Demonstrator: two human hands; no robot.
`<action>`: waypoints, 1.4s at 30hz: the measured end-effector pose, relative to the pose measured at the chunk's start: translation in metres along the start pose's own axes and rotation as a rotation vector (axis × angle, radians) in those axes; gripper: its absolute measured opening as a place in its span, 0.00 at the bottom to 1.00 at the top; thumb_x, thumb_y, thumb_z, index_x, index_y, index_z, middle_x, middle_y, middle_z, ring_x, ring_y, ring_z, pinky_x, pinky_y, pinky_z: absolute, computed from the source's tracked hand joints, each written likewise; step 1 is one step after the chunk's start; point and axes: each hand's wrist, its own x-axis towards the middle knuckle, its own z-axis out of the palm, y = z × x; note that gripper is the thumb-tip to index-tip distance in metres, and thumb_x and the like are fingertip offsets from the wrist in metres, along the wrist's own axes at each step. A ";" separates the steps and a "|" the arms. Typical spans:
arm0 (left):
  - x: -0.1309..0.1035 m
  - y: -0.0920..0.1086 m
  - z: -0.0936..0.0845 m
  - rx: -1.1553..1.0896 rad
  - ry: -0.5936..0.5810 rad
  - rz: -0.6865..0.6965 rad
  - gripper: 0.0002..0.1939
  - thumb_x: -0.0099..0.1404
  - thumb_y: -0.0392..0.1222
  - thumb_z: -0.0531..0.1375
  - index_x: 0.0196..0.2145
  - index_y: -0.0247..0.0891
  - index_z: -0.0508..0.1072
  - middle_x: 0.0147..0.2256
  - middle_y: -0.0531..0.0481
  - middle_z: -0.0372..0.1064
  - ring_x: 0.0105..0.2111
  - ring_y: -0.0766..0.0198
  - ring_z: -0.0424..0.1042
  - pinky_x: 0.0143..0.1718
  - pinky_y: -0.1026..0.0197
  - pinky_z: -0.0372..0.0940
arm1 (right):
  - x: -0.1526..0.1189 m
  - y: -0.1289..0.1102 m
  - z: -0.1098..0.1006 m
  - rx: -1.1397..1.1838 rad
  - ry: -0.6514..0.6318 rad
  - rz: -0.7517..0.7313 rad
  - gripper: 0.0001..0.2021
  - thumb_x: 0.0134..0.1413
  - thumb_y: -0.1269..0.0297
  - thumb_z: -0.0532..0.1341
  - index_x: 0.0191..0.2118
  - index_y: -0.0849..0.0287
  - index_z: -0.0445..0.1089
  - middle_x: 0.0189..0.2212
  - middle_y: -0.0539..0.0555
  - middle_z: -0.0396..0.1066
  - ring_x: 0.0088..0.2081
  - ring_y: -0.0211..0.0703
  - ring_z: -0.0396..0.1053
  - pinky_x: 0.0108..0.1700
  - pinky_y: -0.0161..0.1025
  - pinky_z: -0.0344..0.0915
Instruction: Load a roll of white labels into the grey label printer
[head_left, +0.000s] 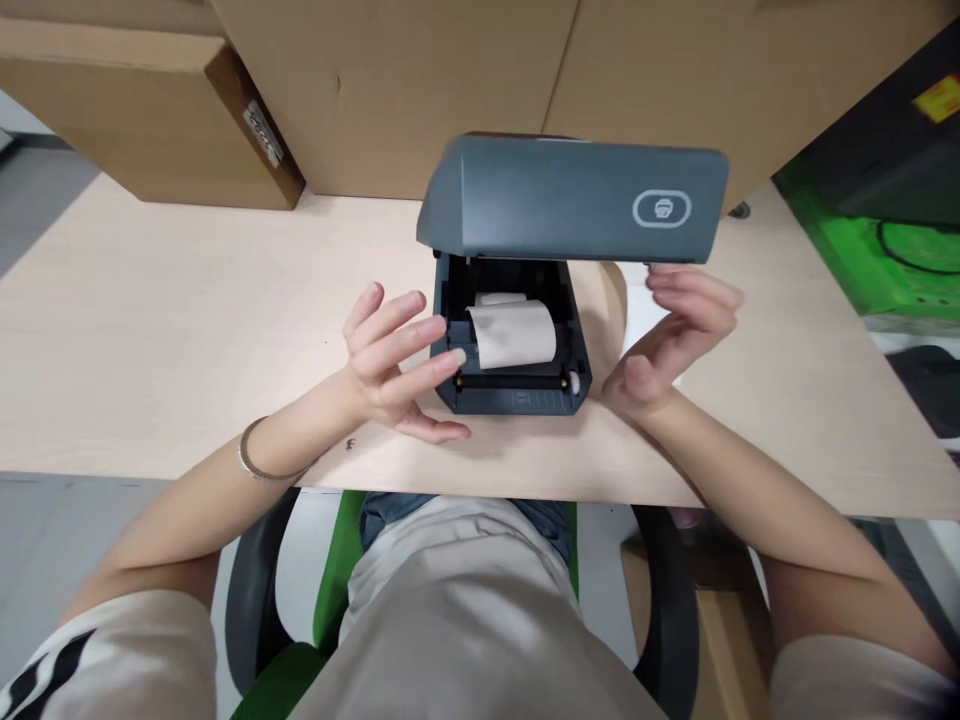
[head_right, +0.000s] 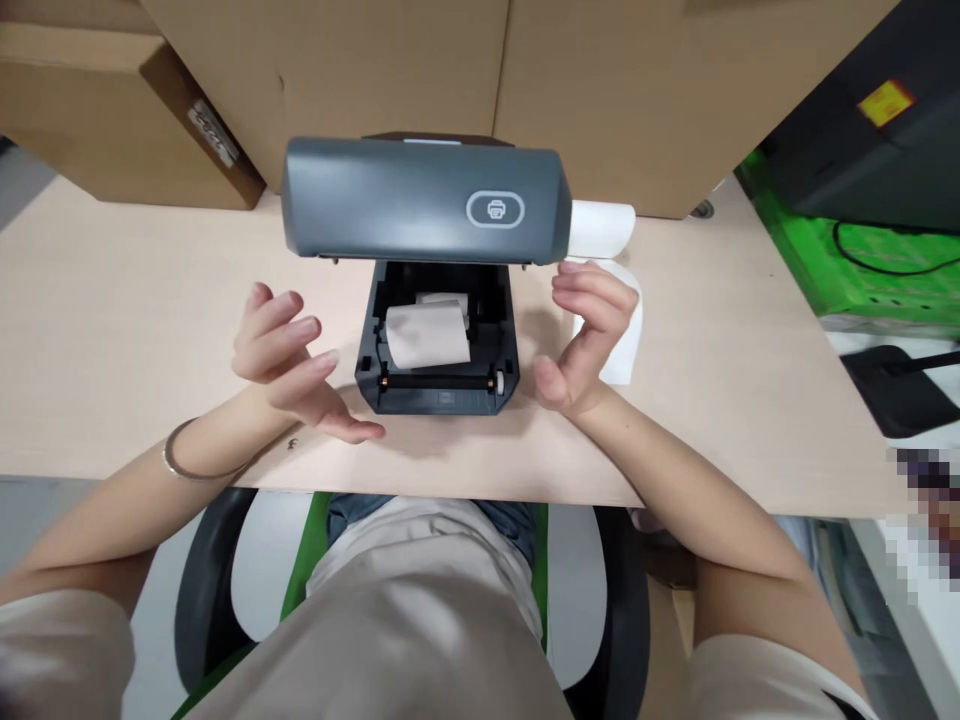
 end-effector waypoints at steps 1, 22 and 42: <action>0.001 -0.001 0.001 0.013 0.058 0.053 0.36 0.60 0.82 0.55 0.54 0.57 0.68 0.50 0.51 0.68 0.62 0.44 0.68 0.70 0.32 0.54 | 0.000 -0.002 0.001 -0.013 0.094 -0.044 0.39 0.55 0.24 0.40 0.58 0.45 0.63 0.53 0.60 0.65 0.61 0.70 0.67 0.62 0.74 0.62; 0.022 -0.002 -0.006 0.086 -0.208 -0.097 0.27 0.77 0.61 0.48 0.68 0.52 0.60 0.67 0.45 0.65 0.70 0.42 0.63 0.68 0.32 0.60 | 0.081 -0.016 -0.018 -0.071 -0.383 -0.124 0.33 0.67 0.38 0.53 0.71 0.47 0.60 0.74 0.57 0.59 0.74 0.62 0.56 0.73 0.65 0.57; 0.017 -0.011 0.002 -0.129 -0.421 -0.111 0.27 0.79 0.56 0.42 0.59 0.46 0.74 0.69 0.40 0.64 0.71 0.43 0.58 0.71 0.29 0.55 | 0.163 -0.020 0.014 0.329 -0.458 0.334 0.11 0.54 0.52 0.69 0.26 0.51 0.79 0.21 0.50 0.78 0.29 0.51 0.80 0.42 0.52 0.80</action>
